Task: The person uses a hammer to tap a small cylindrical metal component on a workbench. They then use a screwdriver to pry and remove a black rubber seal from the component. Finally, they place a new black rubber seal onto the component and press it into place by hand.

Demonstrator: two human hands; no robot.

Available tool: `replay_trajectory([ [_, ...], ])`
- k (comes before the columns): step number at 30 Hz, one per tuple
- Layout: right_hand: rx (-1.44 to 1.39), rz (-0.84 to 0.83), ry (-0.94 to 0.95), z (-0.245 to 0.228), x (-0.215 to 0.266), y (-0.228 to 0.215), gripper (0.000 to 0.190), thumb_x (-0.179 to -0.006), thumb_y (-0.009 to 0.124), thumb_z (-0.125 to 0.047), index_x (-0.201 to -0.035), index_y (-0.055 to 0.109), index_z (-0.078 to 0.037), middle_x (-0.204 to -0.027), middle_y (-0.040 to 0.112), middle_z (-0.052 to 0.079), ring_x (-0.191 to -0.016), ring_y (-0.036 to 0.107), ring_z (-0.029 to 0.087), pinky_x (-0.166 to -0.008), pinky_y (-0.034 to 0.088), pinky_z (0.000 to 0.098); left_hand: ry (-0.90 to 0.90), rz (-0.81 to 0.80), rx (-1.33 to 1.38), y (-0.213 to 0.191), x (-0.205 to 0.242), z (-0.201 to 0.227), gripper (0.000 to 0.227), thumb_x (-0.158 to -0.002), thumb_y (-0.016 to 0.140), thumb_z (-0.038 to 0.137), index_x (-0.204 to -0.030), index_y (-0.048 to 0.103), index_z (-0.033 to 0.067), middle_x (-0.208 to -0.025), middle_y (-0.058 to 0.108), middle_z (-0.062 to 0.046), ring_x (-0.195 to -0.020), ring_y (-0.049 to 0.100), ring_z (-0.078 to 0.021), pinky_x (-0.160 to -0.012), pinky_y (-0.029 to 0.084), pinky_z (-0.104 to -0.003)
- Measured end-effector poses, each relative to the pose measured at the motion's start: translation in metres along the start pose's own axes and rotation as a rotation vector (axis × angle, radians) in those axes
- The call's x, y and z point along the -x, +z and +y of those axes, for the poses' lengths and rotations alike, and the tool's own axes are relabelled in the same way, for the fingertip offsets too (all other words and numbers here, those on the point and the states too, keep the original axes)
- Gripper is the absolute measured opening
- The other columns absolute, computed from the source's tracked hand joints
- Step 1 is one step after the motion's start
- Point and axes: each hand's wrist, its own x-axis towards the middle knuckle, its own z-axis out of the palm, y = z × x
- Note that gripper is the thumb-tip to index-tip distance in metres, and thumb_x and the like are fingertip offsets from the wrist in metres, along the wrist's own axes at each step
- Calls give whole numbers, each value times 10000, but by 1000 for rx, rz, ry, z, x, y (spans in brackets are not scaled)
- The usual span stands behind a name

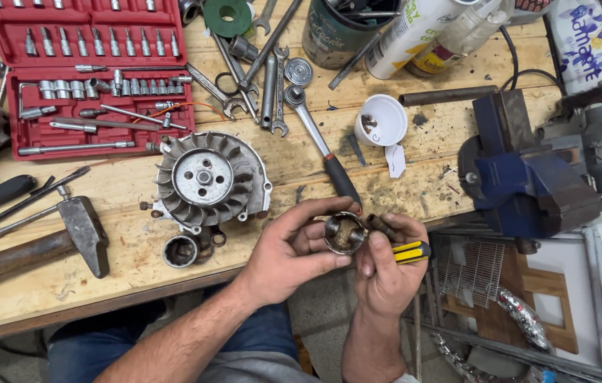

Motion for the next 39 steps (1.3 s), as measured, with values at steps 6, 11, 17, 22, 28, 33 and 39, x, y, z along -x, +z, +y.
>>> replay_trajectory([
  [6, -6, 1, -8, -1, -2, 0, 305, -916, 695, 56, -1196, 586, 2, -947, 682, 129, -489, 456, 63, -416, 352, 168, -3, 1, 56, 2, 1, 1, 691, -837, 618, -207, -1471, 450, 8, -1542, 511, -171, -1310, 599, -267, -1088, 547, -356],
  [11, 24, 8, -1, 2, -2, -1, 319, -918, 697, 51, -1212, 585, -1, -1041, 693, 133, -512, 480, 54, -424, 361, 156, 4, 51, -82, 3, 0, 3, 706, -800, 644, -195, -1448, 483, 34, -1434, 591, -153, -1196, 663, -233, -1017, 597, -328],
  [17, 344, 65, -153, 11, -34, -9, 226, -883, 710, 67, -1078, 598, 55, -729, 631, 121, -308, 424, 41, -289, 360, 185, 168, 212, -94, 0, -4, -20, 657, -747, 827, -134, -1364, 623, -45, -1302, 677, -216, -1074, 721, -278, -862, 654, -370],
  [22, 1031, 67, -247, -11, -104, -4, 222, -870, 853, -74, -1075, 769, -71, -937, 740, 106, -909, 696, 169, -863, 536, 321, 141, 262, -155, -8, 1, -25, 662, -750, 818, -143, -1373, 621, -38, -1297, 680, -223, -1045, 740, -299, -857, 663, -374],
  [28, 1413, -179, -158, 6, -159, -19, 234, -875, 830, -156, -1099, 791, -212, -957, 767, 74, -971, 731, 343, -914, 548, 437, 118, 273, -226, -13, 5, -33, 665, -749, 811, -153, -1374, 618, -32, -1267, 678, -198, -1027, 751, -276, -862, 673, -352],
  [33, 1287, -172, 12, -14, -155, 3, 367, -980, 765, -127, -1331, 678, -65, -974, 762, 170, -836, 734, 300, -866, 561, 454, 123, 306, -245, -14, 14, -36, 649, -748, 825, -126, -1360, 643, -9, -1289, 663, -178, -1032, 753, -273, -850, 675, -356],
  [39, 1185, -549, 66, -47, -95, 46, 547, -1003, 454, -199, -1483, 478, 60, -1222, 618, 431, -1141, 579, 632, -965, 428, 713, 174, 245, -578, -12, 40, -21, 572, -778, 846, 2, -1326, 686, 38, -1317, 681, -183, -1176, 703, -385, -834, 663, -426],
])
